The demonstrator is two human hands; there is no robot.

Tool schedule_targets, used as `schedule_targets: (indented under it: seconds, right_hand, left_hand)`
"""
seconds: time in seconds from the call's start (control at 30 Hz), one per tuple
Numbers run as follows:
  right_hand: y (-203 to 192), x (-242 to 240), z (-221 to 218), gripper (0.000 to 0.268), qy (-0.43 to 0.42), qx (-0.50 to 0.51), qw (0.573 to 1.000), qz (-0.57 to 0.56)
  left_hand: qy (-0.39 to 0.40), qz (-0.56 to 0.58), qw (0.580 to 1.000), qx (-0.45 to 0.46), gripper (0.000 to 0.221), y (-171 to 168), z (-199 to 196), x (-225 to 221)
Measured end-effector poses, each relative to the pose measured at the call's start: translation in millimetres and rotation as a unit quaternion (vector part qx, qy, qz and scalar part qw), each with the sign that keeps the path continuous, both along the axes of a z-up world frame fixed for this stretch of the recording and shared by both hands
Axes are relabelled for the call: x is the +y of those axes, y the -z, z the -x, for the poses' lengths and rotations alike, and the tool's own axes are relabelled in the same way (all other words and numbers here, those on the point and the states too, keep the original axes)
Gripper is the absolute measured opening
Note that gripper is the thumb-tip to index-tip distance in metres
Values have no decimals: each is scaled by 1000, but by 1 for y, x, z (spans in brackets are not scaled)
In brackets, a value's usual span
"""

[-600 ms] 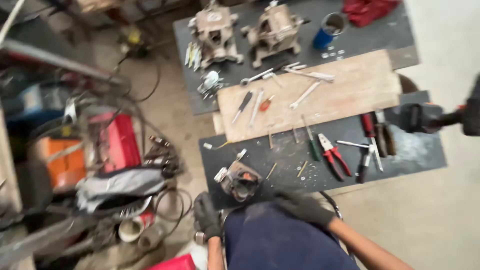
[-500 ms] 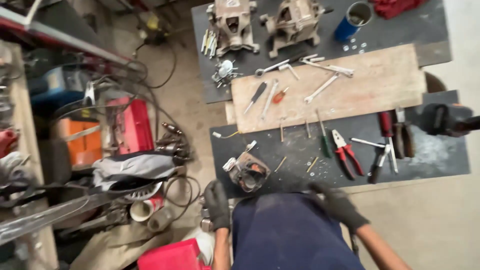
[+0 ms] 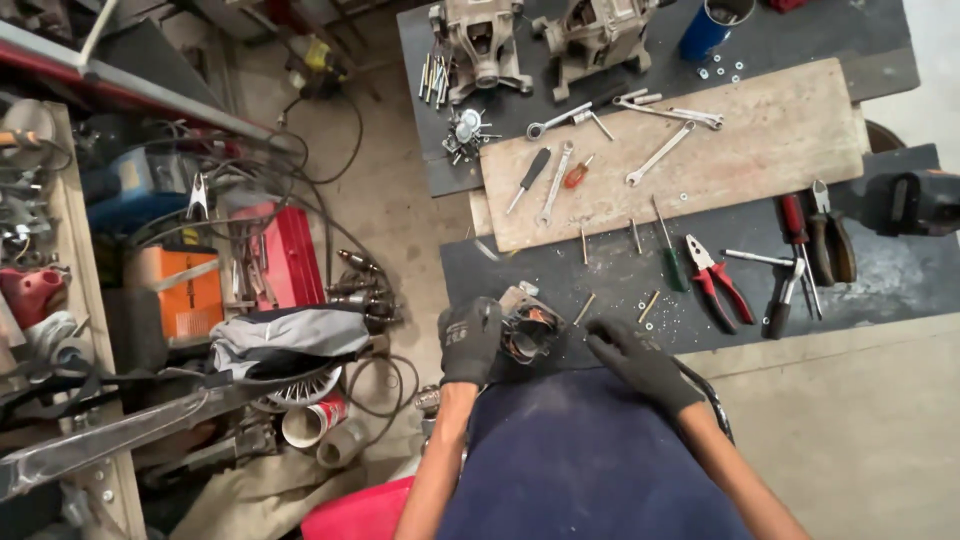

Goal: Disassembling and repairing a mechanical motor component using various hand tools on a workbench

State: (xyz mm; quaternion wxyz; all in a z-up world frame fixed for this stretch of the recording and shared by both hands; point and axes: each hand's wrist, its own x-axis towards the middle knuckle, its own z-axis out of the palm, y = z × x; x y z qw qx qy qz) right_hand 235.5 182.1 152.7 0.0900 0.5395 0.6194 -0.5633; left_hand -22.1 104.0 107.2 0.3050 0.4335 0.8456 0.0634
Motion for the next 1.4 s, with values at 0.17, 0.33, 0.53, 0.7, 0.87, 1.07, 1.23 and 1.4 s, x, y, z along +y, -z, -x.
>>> schedule_targets:
  seconds: [0.17,0.33,0.53,0.7,0.87,1.07,1.23,1.4]
  right_hand:
    - [13,-17,20,45,8,40,999,-16]
    - [19,-27,37,44,51,69,996,-29]
    - [46,-45,70,29,109,149,983,-18]
    - [123,-61,92,36,222,130,962,92]
    - [106,-64,115,38,319,96,936,117]
    - [111,-65,123,30,385,114,907,130]
    - [173,-74,112,26,379,117,909,125]
    - [103,-69,113,29,428,91,881,179]
  left_hand:
    - [-19,-3,998,-68,49,22,16,-10]
    - [-56,-188,966,-169,48,-4,10,-9]
    - [-105,-154,969,-163,34,11,16,-35]
    - [83,-128,987,-59,31,38,5,-46]
    - [56,-125,985,-103,30,75,5,-51]
    - [34,-105,987,-116,32,82,7,-53]
    - [20,-95,987,-131,31,93,7,-52]
    - [9,-78,986,-148,32,102,7,-50]
